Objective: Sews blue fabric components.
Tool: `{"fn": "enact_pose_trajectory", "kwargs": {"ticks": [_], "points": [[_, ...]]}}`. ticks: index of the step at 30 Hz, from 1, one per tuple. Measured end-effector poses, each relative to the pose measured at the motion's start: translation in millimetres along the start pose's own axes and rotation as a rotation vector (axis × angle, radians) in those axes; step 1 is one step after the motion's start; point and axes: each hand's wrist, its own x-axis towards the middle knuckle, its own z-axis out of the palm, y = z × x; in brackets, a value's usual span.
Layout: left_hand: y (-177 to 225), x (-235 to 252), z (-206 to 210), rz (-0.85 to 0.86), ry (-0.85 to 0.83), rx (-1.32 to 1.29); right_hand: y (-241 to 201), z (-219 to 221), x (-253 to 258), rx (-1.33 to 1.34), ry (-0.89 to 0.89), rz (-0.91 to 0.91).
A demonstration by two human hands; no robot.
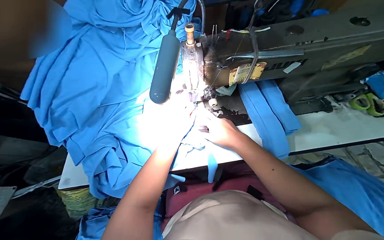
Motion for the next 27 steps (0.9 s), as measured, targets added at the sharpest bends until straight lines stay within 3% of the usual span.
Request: {"fn": "enact_pose_trajectory", "kwargs": {"ticks": [5,10,14,16,19,27], "points": [[-2,-3,5,0.059,0.060,0.014,0,-1,-18,0.095,0.098,-0.015],[-7,13,21,0.099,0.034,0.030,47,-33,-90,0.147,0.647,-0.012],[-7,21,34,0.140,0.040,0.054,134,-67,-121,0.031,1.006,0.294],[-12,22,45,0.148,0.046,0.083,175,-60,-118,-0.039,1.030,0.375],[-14,24,48,0.145,0.026,0.093,205,-30,-114,-0.140,1.034,0.351],[-12,26,42,0.161,0.010,0.122,208,-19,-112,-0.062,1.143,0.295]]}}
